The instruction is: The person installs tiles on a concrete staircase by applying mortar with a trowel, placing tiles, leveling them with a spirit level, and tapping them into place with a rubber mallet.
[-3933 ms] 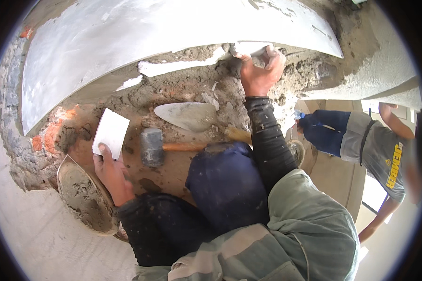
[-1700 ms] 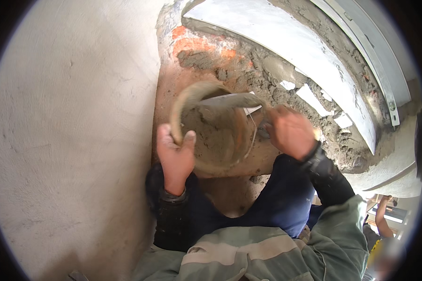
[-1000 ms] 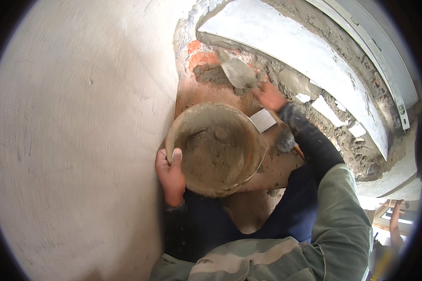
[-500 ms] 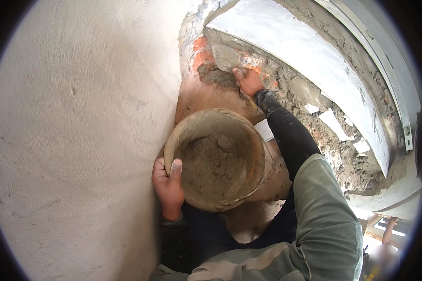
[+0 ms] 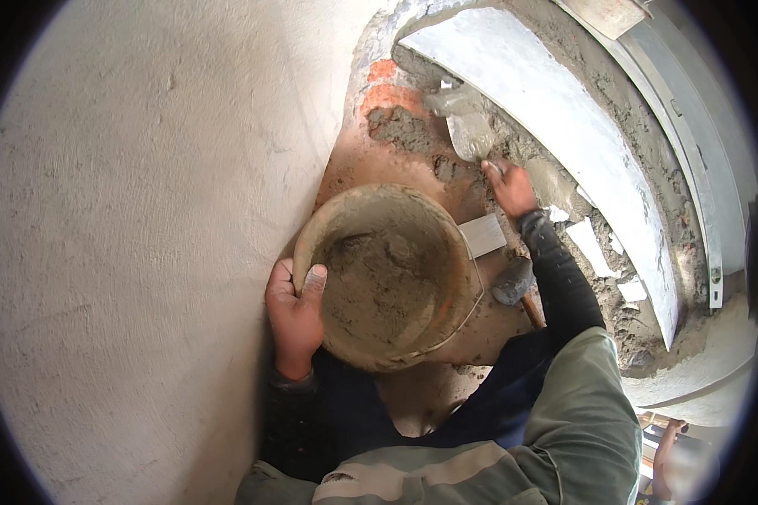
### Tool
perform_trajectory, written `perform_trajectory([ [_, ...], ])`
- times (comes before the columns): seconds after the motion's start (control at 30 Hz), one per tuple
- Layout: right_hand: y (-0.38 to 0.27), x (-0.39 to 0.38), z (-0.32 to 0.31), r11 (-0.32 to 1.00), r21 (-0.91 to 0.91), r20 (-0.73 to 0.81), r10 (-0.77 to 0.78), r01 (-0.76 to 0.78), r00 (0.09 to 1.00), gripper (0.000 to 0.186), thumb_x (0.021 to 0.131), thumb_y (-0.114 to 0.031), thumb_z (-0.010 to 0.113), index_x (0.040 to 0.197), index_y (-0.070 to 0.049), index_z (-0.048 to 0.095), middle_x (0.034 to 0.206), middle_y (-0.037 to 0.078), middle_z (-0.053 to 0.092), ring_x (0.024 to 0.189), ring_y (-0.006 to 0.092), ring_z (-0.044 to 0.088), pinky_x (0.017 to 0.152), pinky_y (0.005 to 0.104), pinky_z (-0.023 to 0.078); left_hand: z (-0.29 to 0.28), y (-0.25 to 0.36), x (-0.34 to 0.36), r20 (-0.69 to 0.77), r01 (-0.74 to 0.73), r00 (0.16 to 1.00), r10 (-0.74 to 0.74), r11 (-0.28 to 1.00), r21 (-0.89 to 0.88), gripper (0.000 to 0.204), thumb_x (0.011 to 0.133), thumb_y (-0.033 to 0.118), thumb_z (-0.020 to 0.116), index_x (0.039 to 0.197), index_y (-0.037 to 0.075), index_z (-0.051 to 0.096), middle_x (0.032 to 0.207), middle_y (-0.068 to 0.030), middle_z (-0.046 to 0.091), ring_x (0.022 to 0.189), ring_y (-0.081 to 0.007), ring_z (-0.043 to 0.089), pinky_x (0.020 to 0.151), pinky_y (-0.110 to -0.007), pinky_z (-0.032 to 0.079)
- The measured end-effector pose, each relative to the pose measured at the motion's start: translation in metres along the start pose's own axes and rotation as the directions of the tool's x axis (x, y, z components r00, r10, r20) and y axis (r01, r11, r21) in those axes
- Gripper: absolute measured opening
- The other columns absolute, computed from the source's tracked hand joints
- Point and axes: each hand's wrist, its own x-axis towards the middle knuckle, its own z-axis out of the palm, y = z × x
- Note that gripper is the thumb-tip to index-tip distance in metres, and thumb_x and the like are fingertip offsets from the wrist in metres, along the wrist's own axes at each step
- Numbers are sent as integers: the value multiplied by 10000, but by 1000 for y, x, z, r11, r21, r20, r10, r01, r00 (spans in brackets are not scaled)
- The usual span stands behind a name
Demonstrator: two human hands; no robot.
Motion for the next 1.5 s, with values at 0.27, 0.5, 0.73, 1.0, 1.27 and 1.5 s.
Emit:
perform_trajectory([
  [0.27, -89, -63, -115, 927, 370, 609, -194, -59, 769, 246, 896, -224, 730, 881, 13, 667, 641, 66, 606, 532, 165, 634, 489, 320, 487, -2, 6, -3, -23, 18, 1000, -18, 1000, -22, 143, 986, 143, 642, 970, 28, 559, 822, 41, 527, 745, -36, 429, 681, -211, 396],
  [0.5, -50, -2, -100, 826, 372, 654, 90, -423, 751, 247, 957, -243, 662, 966, 0, 708, 660, 82, 664, 433, 113, 586, 367, 262, 503, 3, 6, -1, 12, 7, 1000, -7, 1000, -2, 151, 990, 156, 639, 982, 25, 567, 846, 34, 539, 760, -46, 431, 709, -220, 401],
  [0.73, -41, -30, -46, 987, 160, 463, -66, -11, 884, 361, 978, -339, 576, 812, -19, 579, 672, 124, 621, 535, 220, 575, 577, 382, 474, 4, 11, -3, -7, -3, 1000, 3, 999, 32, 146, 993, 160, 635, 969, 34, 565, 824, 41, 513, 749, -43, 410, 690, -220, 386],
  [1.0, -29, -1, 36, 994, -1, -64, 106, -106, 992, 534, 985, -378, 533, 1192, 111, 478, 907, 341, 661, 954, 496, 644, 870, 551, 499, 0, 8, -2, 1, 5, 1000, -5, 1000, 19, 142, 991, 154, 635, 956, 39, 558, 815, 50, 499, 744, -41, 402, 690, -215, 374],
  [1.27, 0, -32, -2, 972, 108, -95, 219, -209, 971, 542, 946, -399, 598, 1253, 48, 585, 1038, 357, 654, 1011, 490, 642, 905, 518, 505, -1, 8, -2, 21, 32, 999, -31, 999, -27, 149, 990, 155, 636, 976, 38, 546, 830, 41, 513, 752, -41, 416, 698, -214, 388],
  [1.5, -14, -105, -31, 949, -88, 102, 310, -301, 945, 539, 989, -354, 522, 1286, 93, 483, 893, 339, 657, 858, 457, 669, 815, 510, 525, 0, 6, -2, 21, -25, 999, 26, 1000, -10, 153, 991, 158, 635, 971, 32, 551, 827, 44, 511, 746, -40, 413, 687, -214, 390],
])
